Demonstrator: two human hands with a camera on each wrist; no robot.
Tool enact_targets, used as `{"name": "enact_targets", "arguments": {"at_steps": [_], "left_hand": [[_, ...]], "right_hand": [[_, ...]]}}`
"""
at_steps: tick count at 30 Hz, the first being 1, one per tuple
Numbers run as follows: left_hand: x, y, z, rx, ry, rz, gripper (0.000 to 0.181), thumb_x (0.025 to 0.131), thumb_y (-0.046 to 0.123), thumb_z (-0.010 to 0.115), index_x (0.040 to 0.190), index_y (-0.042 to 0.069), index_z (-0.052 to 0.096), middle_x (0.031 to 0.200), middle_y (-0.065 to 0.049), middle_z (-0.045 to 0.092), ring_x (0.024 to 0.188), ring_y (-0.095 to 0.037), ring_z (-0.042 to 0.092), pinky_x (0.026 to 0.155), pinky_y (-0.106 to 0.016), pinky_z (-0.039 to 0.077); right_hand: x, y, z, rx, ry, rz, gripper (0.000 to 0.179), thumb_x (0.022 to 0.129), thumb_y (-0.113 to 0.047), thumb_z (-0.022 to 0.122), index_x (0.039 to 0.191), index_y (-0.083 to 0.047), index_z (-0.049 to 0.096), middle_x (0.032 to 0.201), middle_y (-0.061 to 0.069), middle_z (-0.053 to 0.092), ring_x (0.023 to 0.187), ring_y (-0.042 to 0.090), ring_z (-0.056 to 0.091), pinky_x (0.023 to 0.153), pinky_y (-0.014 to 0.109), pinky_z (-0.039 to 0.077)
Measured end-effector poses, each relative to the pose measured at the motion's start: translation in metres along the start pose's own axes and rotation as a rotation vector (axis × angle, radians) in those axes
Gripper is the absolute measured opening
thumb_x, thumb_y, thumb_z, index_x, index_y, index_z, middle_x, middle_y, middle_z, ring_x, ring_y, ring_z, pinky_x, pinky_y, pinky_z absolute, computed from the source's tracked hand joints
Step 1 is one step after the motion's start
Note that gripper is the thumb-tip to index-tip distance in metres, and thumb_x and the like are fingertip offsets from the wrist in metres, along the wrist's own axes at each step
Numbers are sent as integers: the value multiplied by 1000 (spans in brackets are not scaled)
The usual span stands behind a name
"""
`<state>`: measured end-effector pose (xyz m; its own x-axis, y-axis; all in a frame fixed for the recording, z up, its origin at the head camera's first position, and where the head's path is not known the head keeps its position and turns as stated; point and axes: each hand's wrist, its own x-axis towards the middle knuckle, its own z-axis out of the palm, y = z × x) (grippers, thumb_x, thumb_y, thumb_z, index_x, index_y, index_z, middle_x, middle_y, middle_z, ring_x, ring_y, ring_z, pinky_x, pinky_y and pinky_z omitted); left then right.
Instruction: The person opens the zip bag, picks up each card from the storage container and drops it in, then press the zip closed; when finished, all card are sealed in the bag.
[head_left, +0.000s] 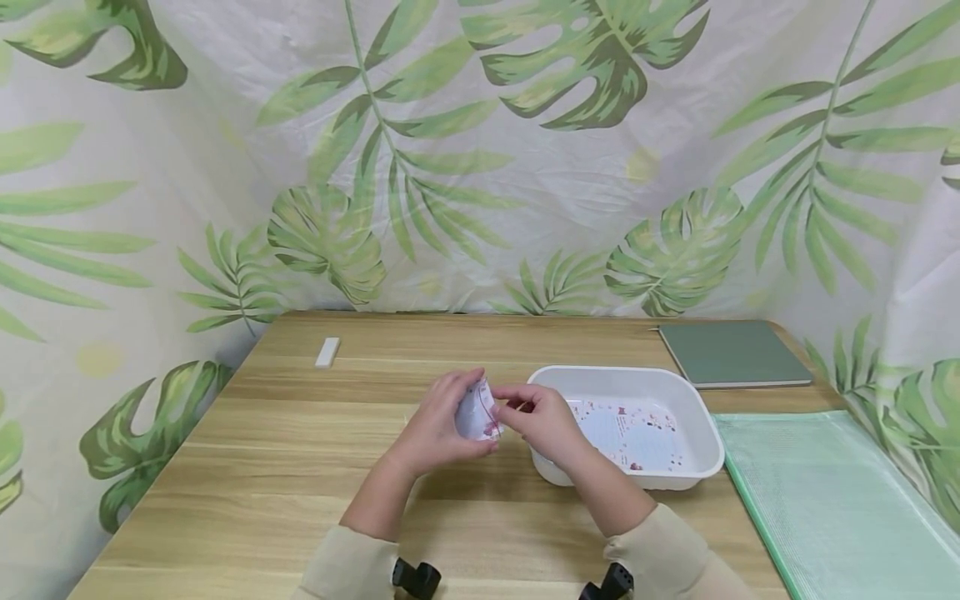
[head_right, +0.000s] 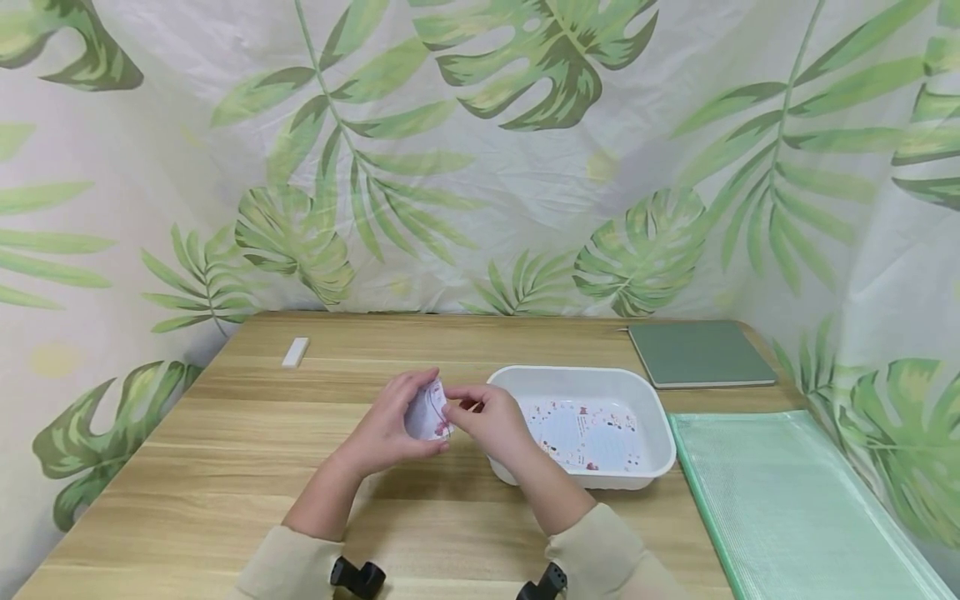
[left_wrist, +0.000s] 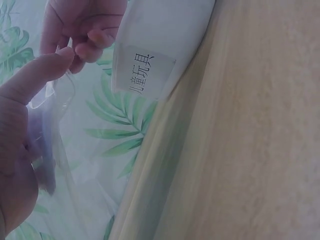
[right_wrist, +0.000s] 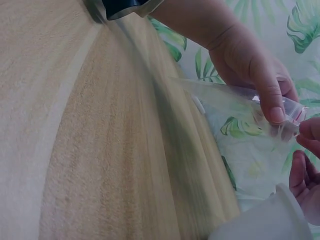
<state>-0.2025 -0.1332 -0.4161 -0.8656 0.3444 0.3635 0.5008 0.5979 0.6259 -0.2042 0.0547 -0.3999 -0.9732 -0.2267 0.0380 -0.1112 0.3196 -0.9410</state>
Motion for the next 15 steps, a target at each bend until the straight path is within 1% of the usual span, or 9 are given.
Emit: {"name": "enact_targets", "arguments": {"at_steps": [3,6,9,15], "left_hand": [[0,0,1,-1,-1,4,94,62,29,90,142,4,47,135,-13,54,121,-27,50,94,-44,48],[0,-1,1,-1,-5,4,94,63,30,90,143,4,47,135,-13,54,121,-27,50,94,-44,48],[0,0,1,-3,-10,1,95,63,30,90,143,4,46,136,-13,53,121,-27,50,94,-44,48],[-1,3,-1,-36,-10,-26,95,63,28,90,144,7,45,137,-12,52,119,-25,50,93,-43,48]], "right_hand": [[1,1,2,21,-20,19,28,87,-19,71,112,-7,73,103,10,67,72,9,53,61,22,47],[2,2,3,52,-43,50,29,89,-19,70,114,-6,72,112,12,69,75,7,56,65,24,52],[3,3,3,63,-50,57,29,89,-20,69,115,-6,72,112,12,71,76,7,58,67,26,54],[4,4,1,58,-20,49,26,89,-19,69,109,-4,73,104,13,73,77,10,62,66,26,54]]}}
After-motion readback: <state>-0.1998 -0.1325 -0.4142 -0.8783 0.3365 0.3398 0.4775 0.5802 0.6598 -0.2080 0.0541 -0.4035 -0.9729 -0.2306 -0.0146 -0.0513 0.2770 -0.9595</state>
